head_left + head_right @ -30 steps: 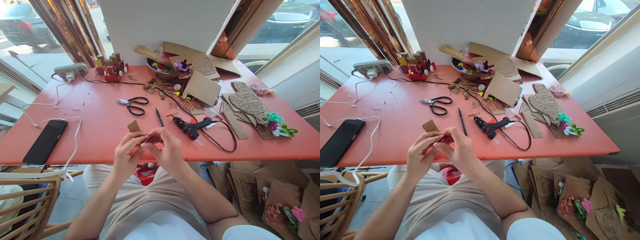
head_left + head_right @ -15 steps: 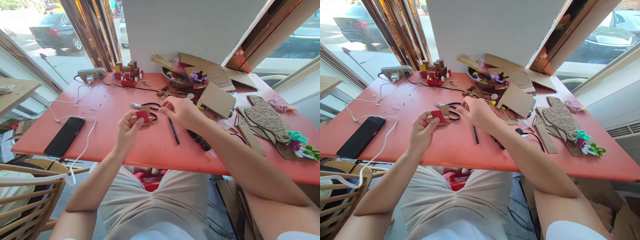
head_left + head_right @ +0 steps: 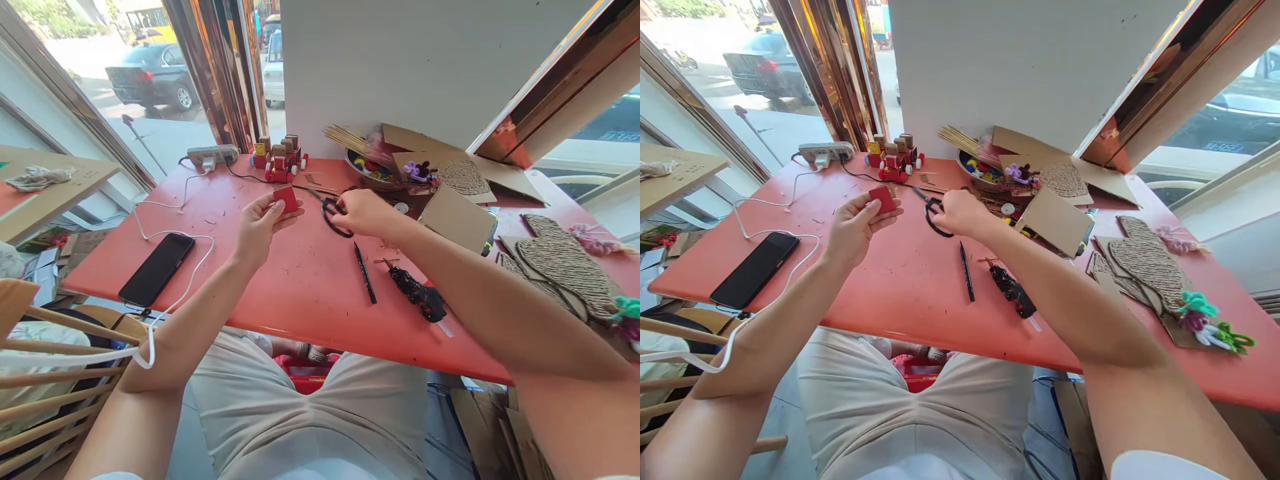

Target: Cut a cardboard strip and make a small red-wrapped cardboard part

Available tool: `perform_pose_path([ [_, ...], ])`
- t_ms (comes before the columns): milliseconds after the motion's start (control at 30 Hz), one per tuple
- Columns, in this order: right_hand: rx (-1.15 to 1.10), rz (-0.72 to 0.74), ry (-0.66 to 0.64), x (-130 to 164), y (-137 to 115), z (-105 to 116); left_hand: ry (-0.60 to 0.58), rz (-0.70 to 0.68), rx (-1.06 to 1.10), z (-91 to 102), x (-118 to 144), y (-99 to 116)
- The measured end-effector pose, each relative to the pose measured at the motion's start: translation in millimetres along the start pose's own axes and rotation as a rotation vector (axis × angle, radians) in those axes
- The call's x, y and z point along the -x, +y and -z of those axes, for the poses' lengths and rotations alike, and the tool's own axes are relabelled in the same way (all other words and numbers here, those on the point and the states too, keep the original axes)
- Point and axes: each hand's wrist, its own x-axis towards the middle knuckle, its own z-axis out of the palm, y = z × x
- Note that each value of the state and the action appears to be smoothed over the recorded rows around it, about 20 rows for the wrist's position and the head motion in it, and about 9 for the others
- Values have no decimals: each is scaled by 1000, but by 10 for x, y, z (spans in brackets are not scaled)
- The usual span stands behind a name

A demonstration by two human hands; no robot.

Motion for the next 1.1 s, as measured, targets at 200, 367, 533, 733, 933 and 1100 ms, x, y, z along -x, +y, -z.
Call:
perform_pose_path([
  [200, -553, -15, 344, 713, 139, 154, -26, -32, 25, -259, -269, -82],
  [367, -192, 46, 434, 1129, 0, -1, -57, -80, 2, -414, -331, -184],
  [533, 2, 88, 402, 1286, -50, -150, -88, -77, -30, -326, -135, -199],
  [733, 73, 115, 420, 1326, -60, -253, -78, -111, -59, -315, -44, -109],
  [933, 123, 114, 468, 1323, -87, -285, -101, -130, -70, -400, 55, -49],
  [1100, 111, 100, 455, 1329, -75, -273, -98, -142, -79, -422, 86, -43],
])
